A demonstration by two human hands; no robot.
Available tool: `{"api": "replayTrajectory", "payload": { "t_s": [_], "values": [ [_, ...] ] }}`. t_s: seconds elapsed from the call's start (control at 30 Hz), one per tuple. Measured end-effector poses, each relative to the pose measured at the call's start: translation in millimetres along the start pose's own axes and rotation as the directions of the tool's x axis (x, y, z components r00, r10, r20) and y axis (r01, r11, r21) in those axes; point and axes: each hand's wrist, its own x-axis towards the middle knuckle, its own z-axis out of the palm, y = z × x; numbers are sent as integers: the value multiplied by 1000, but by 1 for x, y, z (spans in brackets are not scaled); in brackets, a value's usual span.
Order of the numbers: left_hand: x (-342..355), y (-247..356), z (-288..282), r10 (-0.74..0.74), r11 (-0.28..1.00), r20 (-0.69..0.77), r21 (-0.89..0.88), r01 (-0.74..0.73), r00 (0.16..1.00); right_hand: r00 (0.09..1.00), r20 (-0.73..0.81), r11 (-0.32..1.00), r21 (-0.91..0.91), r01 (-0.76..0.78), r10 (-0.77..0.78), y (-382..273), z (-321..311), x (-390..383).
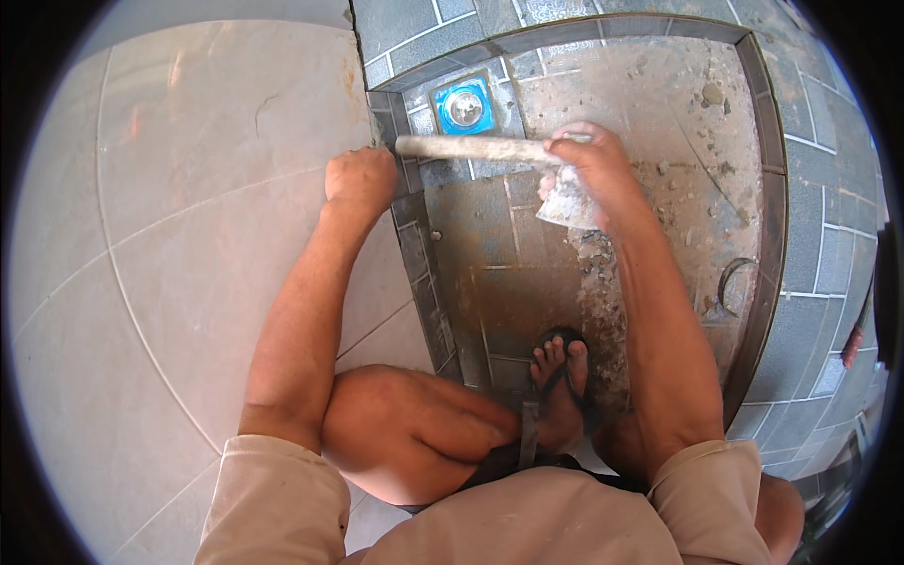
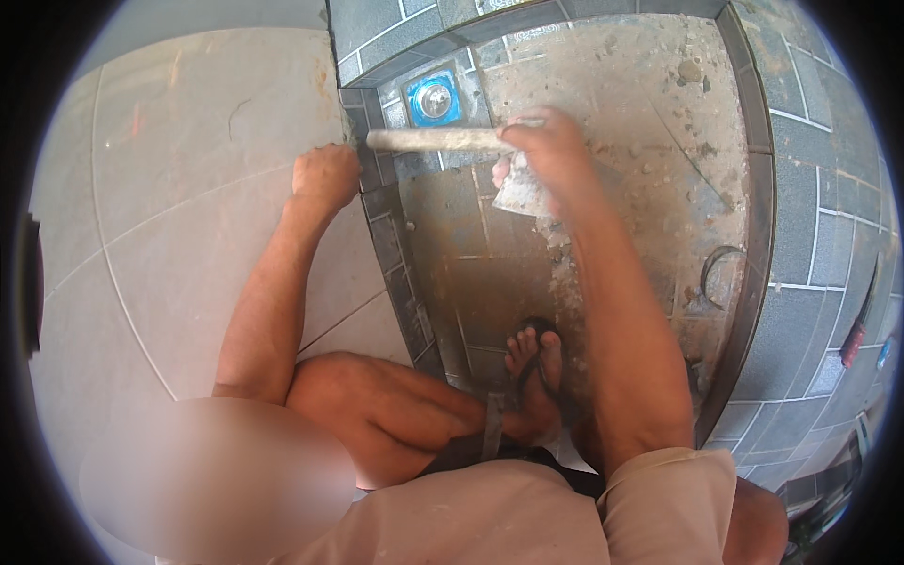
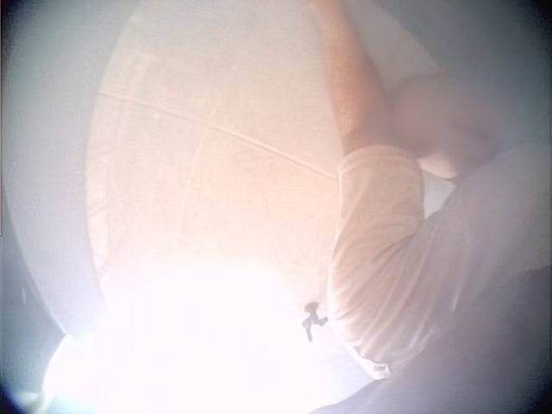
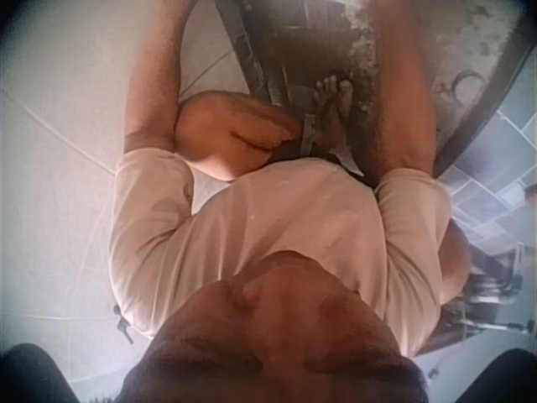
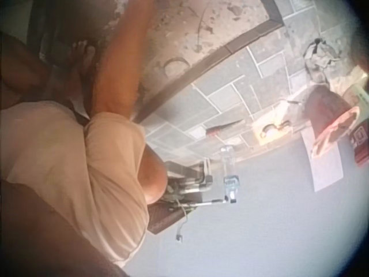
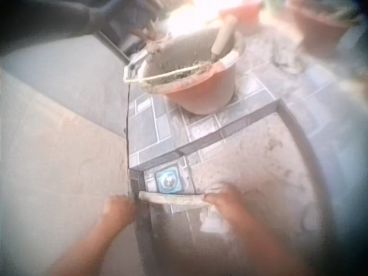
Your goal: The person scoops cement mortar from a bucket using a trowel and applies it to the gaps between floor tiles. They use a wooden stick to press the mortar into the joints and smooth the surface. The person works on a small section of the floor near a drain cover, repeatedly filling and smoothing the gaps.
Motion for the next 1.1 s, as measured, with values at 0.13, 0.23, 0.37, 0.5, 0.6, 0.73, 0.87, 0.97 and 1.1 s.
{"api": "replayTrajectory", "payload": {
  "t_s": [0.13,0.23,0.37,0.5,0.6,0.73,0.87,0.97,1.1],
  "values": [
    [0,1,4,-1,1000,-31,10,2,1000,1000,2,996,84,18,-18,-13,0,1],
    [0,1,2,7,1000,-17,15,-7,1000,1000,4,1000,21,-17,17,-10,12,4],
    [-4,-1,4,2,1000,-60,12,-1,998,1000,-13,999,39,0,1,-19,4,7],
    [-5,7,-8,-17,999,26,38,16,1000,998,-16,997,55,-59,60,-11,14,14],
    [-6,7,-8,-26,999,18,41,26,999,1000,-4,997,79,-5,5,-7,16,18],
    [-9,5,-5,7,1000,-28,24,-6,1000,999,-25,996,84,27,-25,-19,6,22],
    [-5,7,-3,7,1000,-27,10,-6,1000,1000,-1,991,134,21,-21,-18,22,21],
    [-3,5,-2,5,1000,-4,8,-5,1000,997,-49,995,77,65,-61,-11,22,13],
    [-9,10,-3,-34,999,-15,35,35,999,990,-137,992,116,46,-30,-11,21,-10]
  ]
}}
